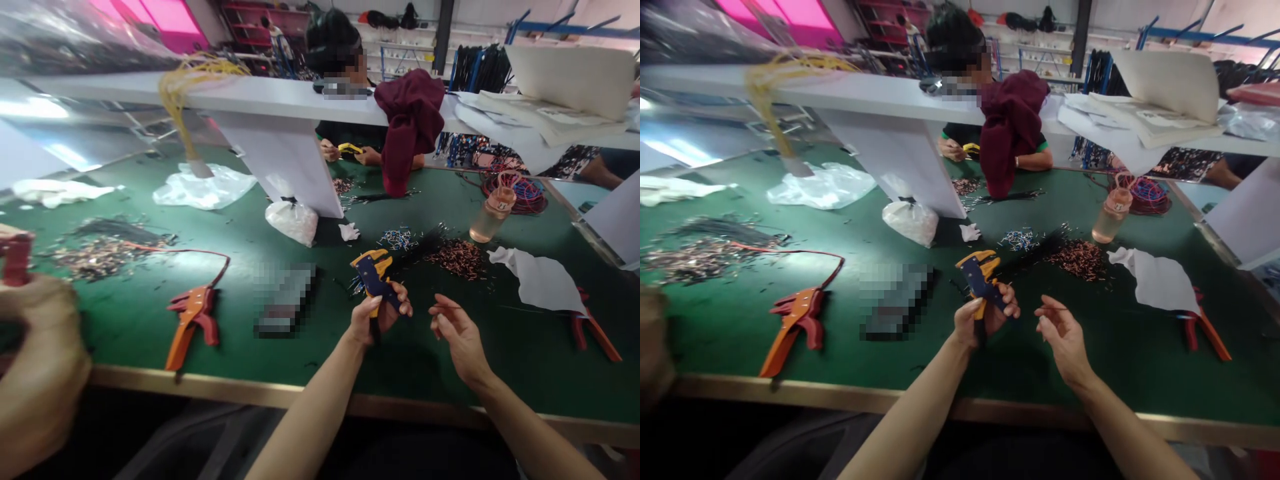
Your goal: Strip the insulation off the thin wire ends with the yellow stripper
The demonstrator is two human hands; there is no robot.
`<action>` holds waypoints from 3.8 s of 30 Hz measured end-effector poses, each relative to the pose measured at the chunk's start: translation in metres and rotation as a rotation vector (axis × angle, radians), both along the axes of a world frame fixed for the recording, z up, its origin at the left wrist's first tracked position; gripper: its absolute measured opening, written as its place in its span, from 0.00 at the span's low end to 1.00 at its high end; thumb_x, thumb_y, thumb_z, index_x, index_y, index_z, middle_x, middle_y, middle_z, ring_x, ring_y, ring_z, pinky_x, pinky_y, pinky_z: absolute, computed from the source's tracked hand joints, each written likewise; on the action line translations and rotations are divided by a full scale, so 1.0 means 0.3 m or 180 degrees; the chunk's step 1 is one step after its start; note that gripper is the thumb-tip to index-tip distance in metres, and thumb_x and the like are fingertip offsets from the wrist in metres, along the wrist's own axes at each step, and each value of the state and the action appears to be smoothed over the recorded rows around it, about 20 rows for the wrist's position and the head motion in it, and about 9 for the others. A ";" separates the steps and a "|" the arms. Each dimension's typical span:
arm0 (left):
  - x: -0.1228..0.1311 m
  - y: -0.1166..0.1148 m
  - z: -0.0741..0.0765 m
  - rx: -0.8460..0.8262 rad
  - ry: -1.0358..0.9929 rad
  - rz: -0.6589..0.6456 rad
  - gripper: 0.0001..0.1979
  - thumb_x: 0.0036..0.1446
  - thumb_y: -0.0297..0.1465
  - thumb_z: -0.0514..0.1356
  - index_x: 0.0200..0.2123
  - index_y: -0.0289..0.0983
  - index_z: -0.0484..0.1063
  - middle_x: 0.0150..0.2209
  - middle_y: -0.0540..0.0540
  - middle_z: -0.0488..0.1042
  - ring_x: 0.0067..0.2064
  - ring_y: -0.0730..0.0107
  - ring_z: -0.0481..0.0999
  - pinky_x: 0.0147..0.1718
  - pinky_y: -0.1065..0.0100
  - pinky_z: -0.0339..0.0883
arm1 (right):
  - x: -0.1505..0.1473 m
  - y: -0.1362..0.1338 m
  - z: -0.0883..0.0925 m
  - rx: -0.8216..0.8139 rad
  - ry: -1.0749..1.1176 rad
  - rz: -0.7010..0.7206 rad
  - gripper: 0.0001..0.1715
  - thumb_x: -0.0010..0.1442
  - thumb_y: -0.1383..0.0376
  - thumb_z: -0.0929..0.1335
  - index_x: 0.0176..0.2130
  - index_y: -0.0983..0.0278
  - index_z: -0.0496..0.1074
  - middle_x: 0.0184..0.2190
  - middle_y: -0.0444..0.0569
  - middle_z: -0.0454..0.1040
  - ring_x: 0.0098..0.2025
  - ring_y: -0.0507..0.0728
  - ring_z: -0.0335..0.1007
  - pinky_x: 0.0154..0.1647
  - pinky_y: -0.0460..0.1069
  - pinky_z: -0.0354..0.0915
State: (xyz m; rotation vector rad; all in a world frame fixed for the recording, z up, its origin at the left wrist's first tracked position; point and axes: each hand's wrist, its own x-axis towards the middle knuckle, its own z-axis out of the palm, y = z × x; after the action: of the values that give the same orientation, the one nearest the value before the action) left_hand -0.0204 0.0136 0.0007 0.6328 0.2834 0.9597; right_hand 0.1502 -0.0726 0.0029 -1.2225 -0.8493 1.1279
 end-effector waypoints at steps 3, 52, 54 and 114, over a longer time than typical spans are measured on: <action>0.019 -0.014 -0.015 -0.0065 -0.0027 -0.0188 0.21 0.42 0.43 0.69 0.35 0.34 0.73 0.32 0.47 0.68 0.29 0.71 0.69 0.36 0.60 0.67 | -0.017 0.015 -0.002 0.0271 -0.0454 0.0047 0.16 0.56 0.55 0.74 0.42 0.59 0.79 0.36 0.50 0.79 0.34 0.56 0.74 0.36 0.51 0.72; 0.062 -0.055 -0.052 0.0339 0.0675 0.0466 0.27 0.46 0.35 0.70 0.51 0.37 0.74 0.35 0.48 0.73 0.39 0.61 0.78 0.42 0.58 0.72 | 0.005 0.042 -0.095 -0.0229 -0.1320 0.0805 0.24 0.65 0.50 0.63 0.49 0.62 0.76 0.38 0.51 0.81 0.37 0.59 0.79 0.37 0.50 0.72; 0.053 -0.053 -0.048 0.0419 0.0757 0.0459 0.26 0.47 0.35 0.69 0.51 0.37 0.73 0.35 0.47 0.73 0.40 0.60 0.77 0.40 0.59 0.73 | 0.006 0.042 -0.094 -0.0161 -0.1428 0.0925 0.24 0.66 0.51 0.62 0.49 0.63 0.76 0.36 0.51 0.81 0.35 0.58 0.77 0.35 0.49 0.71; 0.070 -0.092 -0.051 0.0788 0.1824 -0.0514 0.27 0.45 0.39 0.73 0.47 0.34 0.75 0.35 0.46 0.74 0.35 0.69 0.72 0.36 0.68 0.67 | 0.050 0.045 0.024 0.1238 -0.2401 -0.0917 0.14 0.64 0.59 0.68 0.28 0.60 0.76 0.25 0.47 0.78 0.27 0.55 0.72 0.31 0.51 0.68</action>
State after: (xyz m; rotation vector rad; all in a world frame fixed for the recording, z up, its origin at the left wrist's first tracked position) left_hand 0.0006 -0.0142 -0.0146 1.1407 0.6157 0.6459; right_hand 0.1653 -0.0592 0.0102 -1.3863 -1.3251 0.2209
